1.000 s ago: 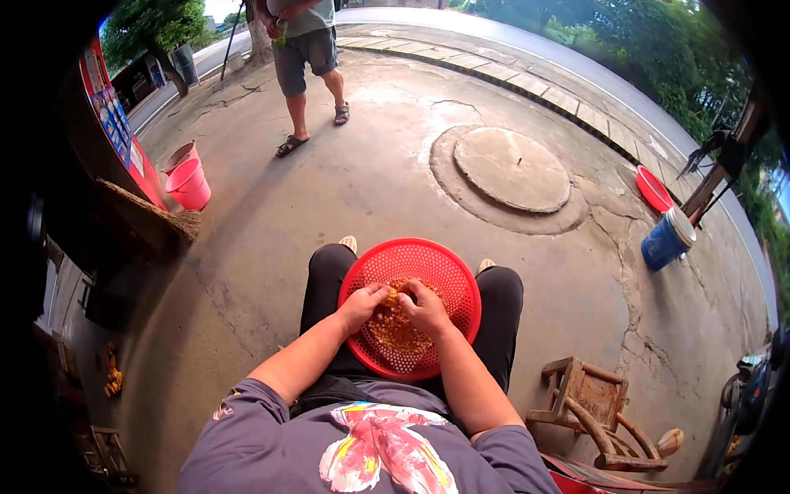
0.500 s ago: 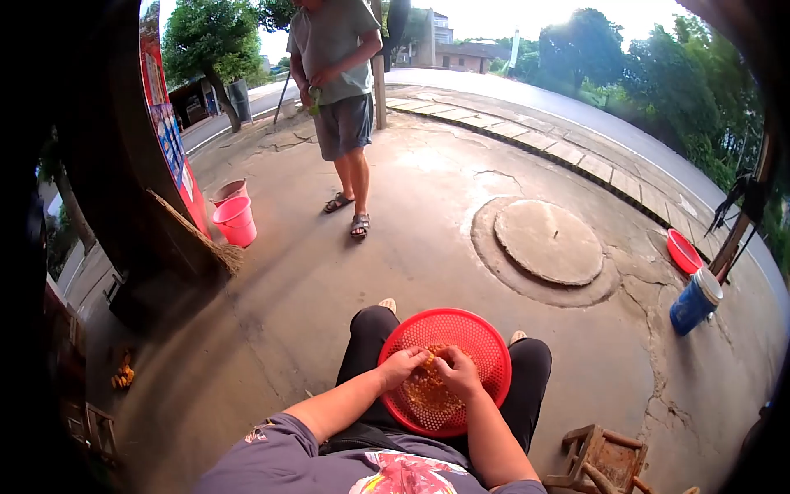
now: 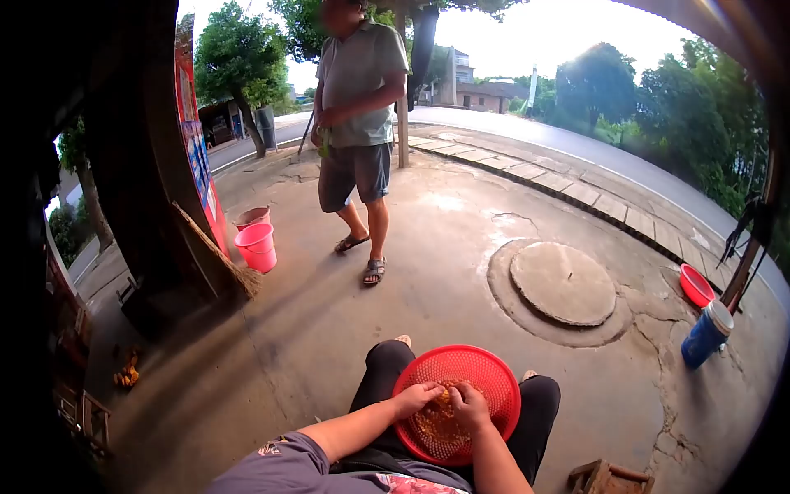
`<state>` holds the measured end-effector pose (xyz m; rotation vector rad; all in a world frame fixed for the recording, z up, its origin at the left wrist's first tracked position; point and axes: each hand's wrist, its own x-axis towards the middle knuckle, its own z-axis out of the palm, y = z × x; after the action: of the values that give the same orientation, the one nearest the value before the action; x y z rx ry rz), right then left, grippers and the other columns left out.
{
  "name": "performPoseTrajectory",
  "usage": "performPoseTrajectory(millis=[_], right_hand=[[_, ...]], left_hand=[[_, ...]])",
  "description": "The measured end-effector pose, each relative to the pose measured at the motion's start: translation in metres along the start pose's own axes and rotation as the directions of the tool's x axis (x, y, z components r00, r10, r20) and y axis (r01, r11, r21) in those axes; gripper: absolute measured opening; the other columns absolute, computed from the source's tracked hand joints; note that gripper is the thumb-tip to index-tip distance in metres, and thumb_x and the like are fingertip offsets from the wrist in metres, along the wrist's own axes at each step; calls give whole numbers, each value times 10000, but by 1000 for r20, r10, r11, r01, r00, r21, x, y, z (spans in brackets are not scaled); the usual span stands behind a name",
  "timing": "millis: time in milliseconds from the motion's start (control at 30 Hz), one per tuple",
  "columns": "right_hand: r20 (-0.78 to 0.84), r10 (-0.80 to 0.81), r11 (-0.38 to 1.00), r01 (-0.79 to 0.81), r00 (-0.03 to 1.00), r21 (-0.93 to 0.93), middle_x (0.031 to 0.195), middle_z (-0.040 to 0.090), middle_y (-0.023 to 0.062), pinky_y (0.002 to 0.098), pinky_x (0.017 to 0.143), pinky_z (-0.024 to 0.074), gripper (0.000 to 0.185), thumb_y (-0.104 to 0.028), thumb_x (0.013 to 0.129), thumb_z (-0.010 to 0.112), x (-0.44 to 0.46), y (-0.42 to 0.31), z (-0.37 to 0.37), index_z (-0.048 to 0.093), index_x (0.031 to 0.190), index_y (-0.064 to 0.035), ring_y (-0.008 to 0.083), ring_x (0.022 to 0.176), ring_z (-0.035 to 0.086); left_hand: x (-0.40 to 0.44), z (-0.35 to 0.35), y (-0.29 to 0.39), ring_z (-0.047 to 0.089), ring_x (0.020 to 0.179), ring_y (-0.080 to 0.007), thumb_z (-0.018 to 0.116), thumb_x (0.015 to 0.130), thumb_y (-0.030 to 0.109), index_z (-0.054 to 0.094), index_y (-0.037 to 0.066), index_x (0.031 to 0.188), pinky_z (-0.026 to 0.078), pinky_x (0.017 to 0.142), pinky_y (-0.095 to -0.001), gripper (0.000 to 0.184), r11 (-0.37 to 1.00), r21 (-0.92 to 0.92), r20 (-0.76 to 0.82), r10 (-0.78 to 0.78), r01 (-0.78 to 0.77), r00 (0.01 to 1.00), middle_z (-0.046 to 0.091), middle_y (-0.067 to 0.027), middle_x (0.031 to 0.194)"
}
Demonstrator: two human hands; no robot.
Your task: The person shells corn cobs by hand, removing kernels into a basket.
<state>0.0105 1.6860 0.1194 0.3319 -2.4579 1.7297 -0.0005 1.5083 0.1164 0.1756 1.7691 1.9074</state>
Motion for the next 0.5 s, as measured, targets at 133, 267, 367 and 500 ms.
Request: performPoseTrajectory(millis=[133, 267, 367, 500], right_hand=[[88, 35, 995, -27, 995, -95, 849, 666, 109, 321, 723, 500, 204, -195, 862, 625, -5, -19, -9, 633, 981, -29, 202, 796, 639], [113, 111, 990, -101, 987, -95, 869, 670, 111, 314, 732, 500, 213, -216, 853, 638, -3, -20, -10, 633, 967, -37, 182, 806, 638], [112, 113, 978, -91, 987, -187, 862, 665, 142, 332, 728, 504, 216, -228, 845, 636, -7, -28, -11, 629, 966, -50, 223, 800, 646], [67, 30, 938, -5, 997, -347, 831, 643, 195, 383, 706, 508, 182, -199, 832, 605, -10, -29, -5, 615, 961, -71, 322, 781, 644]], left_hand=[[1, -2, -1, 557, 958, -121, 511, 948, 314, 564, 39, 1150, 431, 878, -264, 346, 994, 104, -3, 12, -12, 1000, 607, -42, 1040], [3, -3, -5, 557, 937, -113, 514, 947, 308, 569, 40, 1138, 441, 851, -258, 334, 998, 39, 20, 42, -42, 999, 608, -34, 1020], [9, -5, -14, 557, 924, -107, 523, 943, 304, 570, 41, 1130, 444, 839, -255, 326, 999, 41, 28, 30, -31, 999, 610, -27, 1003], [13, -6, -19, 554, 891, -96, 535, 940, 295, 571, 44, 1121, 449, 808, -248, 312, 995, 85, 56, 40, -45, 998, 609, -17, 981]])
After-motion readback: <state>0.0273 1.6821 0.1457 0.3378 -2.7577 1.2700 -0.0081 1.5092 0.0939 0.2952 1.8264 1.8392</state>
